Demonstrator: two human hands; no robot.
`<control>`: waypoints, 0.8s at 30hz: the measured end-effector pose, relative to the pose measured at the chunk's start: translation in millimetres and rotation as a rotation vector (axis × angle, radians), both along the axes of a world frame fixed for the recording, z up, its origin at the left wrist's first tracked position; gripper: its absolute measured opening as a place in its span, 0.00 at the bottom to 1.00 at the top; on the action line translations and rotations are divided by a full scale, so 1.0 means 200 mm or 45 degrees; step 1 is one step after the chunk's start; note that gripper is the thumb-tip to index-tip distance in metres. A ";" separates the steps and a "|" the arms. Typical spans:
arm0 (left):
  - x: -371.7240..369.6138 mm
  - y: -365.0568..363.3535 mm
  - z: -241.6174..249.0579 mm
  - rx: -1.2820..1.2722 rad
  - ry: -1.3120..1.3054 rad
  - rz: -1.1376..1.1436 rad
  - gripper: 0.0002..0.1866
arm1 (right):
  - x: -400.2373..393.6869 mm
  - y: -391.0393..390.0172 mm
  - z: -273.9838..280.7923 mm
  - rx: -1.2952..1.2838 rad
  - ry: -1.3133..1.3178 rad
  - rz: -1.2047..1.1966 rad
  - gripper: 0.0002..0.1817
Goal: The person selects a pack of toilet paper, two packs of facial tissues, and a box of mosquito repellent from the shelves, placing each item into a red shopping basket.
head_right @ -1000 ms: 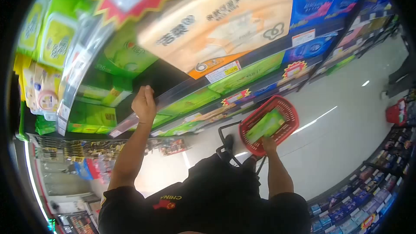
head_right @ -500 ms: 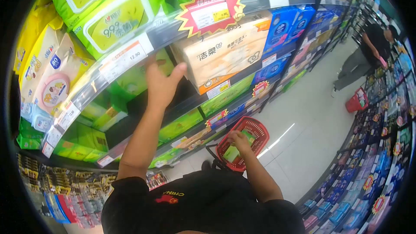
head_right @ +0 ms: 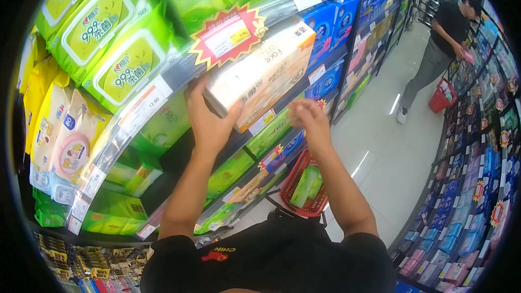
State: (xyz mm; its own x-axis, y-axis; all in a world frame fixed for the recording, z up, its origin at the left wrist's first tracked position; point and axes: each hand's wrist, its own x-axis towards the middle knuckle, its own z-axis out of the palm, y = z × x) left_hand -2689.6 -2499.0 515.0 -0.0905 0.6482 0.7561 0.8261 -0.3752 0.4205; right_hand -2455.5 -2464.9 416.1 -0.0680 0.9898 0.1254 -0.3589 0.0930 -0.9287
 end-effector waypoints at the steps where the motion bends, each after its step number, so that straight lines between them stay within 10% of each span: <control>1: 0.02 -0.02 -0.01 0.057 0.034 -0.022 0.48 | 0.00 0.01 0.11 0.085 0.016 -0.040 0.15; 11: 0.19 -0.14 -0.12 0.087 0.122 -0.105 0.63 | 0.15 -0.04 0.42 0.237 -0.066 0.038 0.19; 24: 0.33 -0.21 -0.24 0.282 0.326 -0.200 0.56 | 0.25 -0.23 0.45 -0.040 0.138 0.294 0.22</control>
State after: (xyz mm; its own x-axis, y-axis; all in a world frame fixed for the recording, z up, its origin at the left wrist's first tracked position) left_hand -2624.6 -2541.6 466.5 0.2074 0.4575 0.8647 0.8191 -0.5645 0.1022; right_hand -2405.5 -2511.6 506.8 -0.2802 0.9532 0.1139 -0.4649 -0.0310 -0.8848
